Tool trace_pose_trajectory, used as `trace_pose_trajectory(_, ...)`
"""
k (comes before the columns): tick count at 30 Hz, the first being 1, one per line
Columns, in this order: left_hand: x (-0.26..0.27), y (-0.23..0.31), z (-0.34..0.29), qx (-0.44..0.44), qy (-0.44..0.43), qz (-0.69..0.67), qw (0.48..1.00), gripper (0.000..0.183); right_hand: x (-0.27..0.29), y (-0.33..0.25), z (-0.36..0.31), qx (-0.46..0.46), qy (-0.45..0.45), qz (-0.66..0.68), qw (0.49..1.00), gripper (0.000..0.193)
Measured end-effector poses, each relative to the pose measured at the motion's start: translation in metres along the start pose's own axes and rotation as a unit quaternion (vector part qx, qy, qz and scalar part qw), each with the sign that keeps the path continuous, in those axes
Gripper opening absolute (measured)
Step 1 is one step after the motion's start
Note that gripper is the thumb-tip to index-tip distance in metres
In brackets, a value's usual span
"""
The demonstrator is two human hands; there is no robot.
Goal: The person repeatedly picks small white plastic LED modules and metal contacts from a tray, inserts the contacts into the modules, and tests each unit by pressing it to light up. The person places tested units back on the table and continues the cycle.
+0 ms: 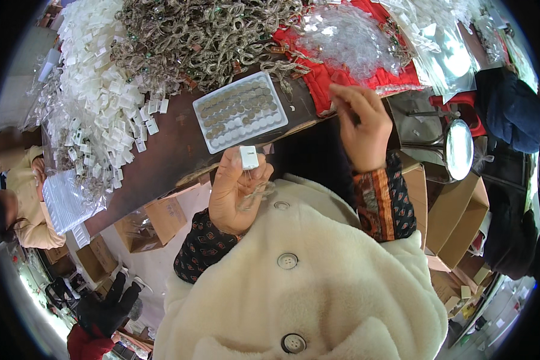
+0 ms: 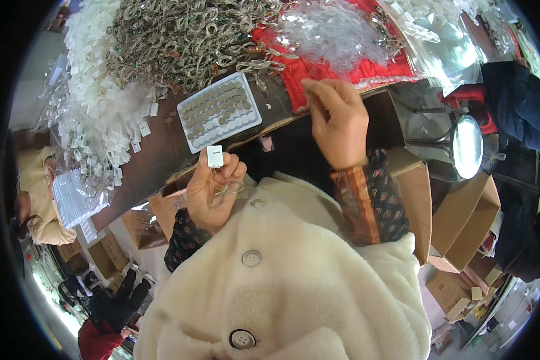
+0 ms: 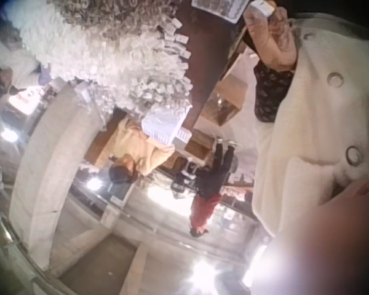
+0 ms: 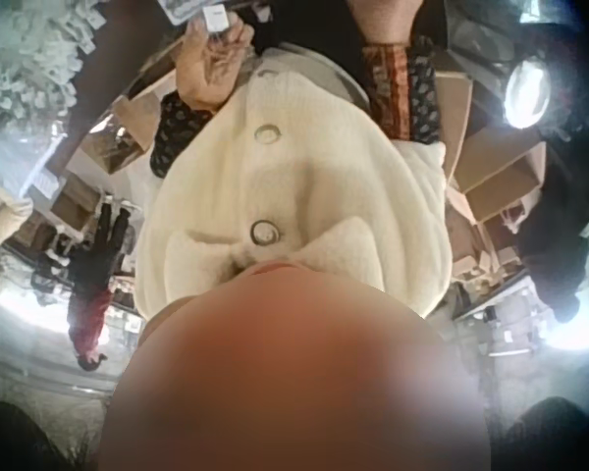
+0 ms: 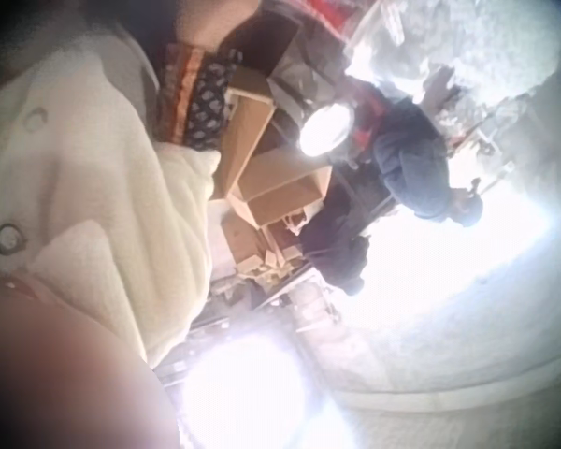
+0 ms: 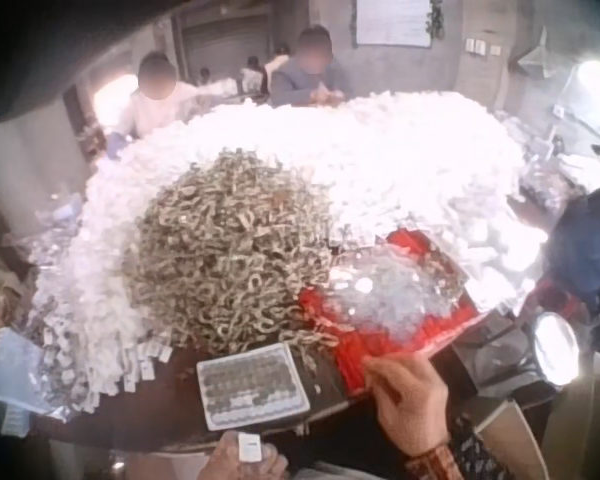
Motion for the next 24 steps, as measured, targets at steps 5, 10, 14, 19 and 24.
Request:
trace_pose_trajectory(5,-0.001,-0.003,0.0,0.003,0.056,0.045,0.997,0.018,-0.017,0.008,0.013,0.08,-0.06,-0.071,0.993,0.012)
trace_pose_trajectory(10,-0.001,-0.003,-0.002,-0.002,0.062,0.07,0.996,0.023,-0.011,-0.02,0.004,0.032,-0.063,0.077,0.994,0.014)
trace_pose_trajectory(14,0.005,-0.002,-0.005,-0.005,0.08,0.06,0.995,0.024,-0.027,-0.068,-0.021,0.006,-0.148,0.31,0.939,0.012)
trace_pose_trajectory(19,0.0,0.007,-0.011,-0.043,0.047,0.029,0.998,0.021,-0.037,-0.098,-0.034,0.022,-0.209,0.291,0.933,0.012)
trace_pose_trajectory(24,0.001,0.017,-0.016,-0.074,0.041,-0.019,0.996,0.015,-0.035,-0.112,-0.035,0.084,-0.188,0.269,0.941,0.014)
Point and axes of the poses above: each hand's wrist, its own z-axis towards the middle knuckle, its own x-axis out of the back of the hand, y = z × x, the point moved 9 cm from there along z, towards the middle knuckle, and after that the axes turned 13 degrees about -z, right-handed, at the moved point
